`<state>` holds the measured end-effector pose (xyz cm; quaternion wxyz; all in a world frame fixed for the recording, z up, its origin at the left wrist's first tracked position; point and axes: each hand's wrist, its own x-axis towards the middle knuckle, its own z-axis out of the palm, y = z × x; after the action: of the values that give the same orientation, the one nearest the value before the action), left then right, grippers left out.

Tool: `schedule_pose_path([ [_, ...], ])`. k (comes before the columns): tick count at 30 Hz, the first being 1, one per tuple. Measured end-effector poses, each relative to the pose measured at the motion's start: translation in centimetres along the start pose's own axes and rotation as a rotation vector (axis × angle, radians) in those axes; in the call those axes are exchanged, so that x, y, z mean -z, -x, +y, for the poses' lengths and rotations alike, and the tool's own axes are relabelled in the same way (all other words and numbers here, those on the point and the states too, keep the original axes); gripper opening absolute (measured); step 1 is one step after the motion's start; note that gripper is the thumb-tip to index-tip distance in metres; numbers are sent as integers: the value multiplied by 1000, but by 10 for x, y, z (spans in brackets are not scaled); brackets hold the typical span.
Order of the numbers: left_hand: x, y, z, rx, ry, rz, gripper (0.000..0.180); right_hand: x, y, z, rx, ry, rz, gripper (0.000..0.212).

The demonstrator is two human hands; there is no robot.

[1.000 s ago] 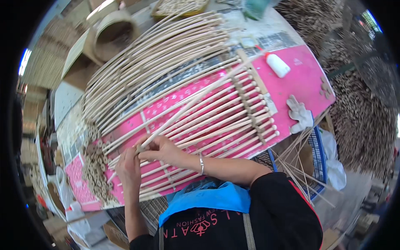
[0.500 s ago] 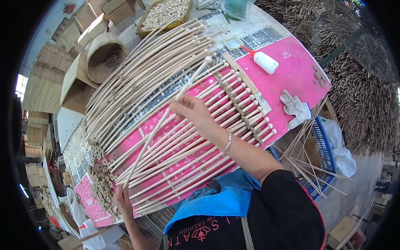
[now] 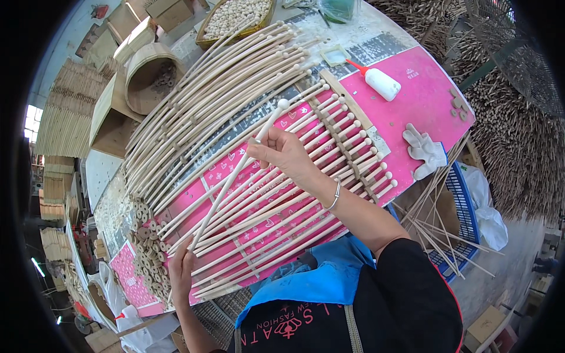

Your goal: Assemble wooden mats by threading wooden rods through small wooden rings on a template.

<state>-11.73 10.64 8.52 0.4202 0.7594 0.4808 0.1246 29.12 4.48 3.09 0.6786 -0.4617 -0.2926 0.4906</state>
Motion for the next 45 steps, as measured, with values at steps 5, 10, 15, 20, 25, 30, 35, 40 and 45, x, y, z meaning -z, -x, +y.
schedule_pose_path([
  [5, -10, -13, 2, -104, -51, 89, 18, 4, 3, 1, -22, 80, 60, 24],
  [10, -28, -15, 14, -241, -180, 349, 16, 8, 7, 5, -11, 68, 83, 24],
  [15, -32, -17, 1, -245, -164, 413, 17, 9, 13, 1, 18, -44, 6, 34],
  [20, -32, -20, 2, -252, -170, 408, 19, 14, 16, -1, -53, -187, -38, 39],
  [25, -35, -24, 2, -361, -241, 444, 20, 28, 15, 13, -182, 33, 99, 28],
  [30, -35, -31, 3, -365, -222, 436, 20, 28, 26, -3, -166, -121, 60, 42],
  [35, -33, -42, 1, -347, -226, 401, 19, 34, 26, 2, -158, -93, 110, 32],
  [40, -36, -62, 4, -389, -233, 382, 17, 37, 26, -8, -222, 3, 191, 35],
  [45, -44, -106, 10, -298, -245, 308, 12, 51, 32, -25, -280, 165, 269, 38],
])
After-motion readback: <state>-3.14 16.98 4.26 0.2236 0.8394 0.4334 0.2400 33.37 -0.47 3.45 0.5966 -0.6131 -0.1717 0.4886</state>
